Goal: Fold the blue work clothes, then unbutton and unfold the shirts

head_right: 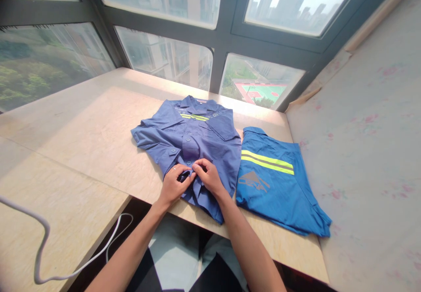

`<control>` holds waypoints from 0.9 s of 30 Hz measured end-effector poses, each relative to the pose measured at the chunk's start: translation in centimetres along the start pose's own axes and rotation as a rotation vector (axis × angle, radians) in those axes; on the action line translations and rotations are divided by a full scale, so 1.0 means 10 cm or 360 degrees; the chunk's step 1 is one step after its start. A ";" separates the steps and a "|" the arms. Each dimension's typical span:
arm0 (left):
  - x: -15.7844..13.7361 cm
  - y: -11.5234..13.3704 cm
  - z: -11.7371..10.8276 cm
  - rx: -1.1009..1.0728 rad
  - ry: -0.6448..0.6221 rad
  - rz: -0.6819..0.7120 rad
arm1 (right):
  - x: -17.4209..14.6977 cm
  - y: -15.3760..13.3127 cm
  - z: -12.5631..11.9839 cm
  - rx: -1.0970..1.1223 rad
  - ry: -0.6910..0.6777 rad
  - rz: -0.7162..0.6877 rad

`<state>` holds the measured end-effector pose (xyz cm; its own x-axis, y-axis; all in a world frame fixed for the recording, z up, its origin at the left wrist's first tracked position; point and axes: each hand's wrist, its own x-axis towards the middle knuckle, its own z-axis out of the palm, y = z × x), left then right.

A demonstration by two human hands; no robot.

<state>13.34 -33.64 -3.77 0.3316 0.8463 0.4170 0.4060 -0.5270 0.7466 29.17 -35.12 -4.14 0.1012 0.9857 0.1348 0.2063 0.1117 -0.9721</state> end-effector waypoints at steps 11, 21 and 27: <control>-0.02 -0.03 0.00 -0.0017 -0.0014 0.0065 | -0.01 -0.02 0.01 0.0222 -0.0064 0.0120; -0.06 -0.06 0.00 -0.0087 0.0102 0.0253 | -0.01 -0.02 0.01 0.0281 -0.0086 0.0131; -0.08 -0.07 0.01 0.0086 0.0300 0.0446 | 0.00 -0.06 0.01 0.0117 -0.0052 0.0034</control>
<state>12.84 -33.90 -4.66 0.2752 0.6650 0.6942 0.3674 -0.7401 0.5633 28.91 -35.17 -3.60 0.0727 0.9914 0.1084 0.1322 0.0982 -0.9863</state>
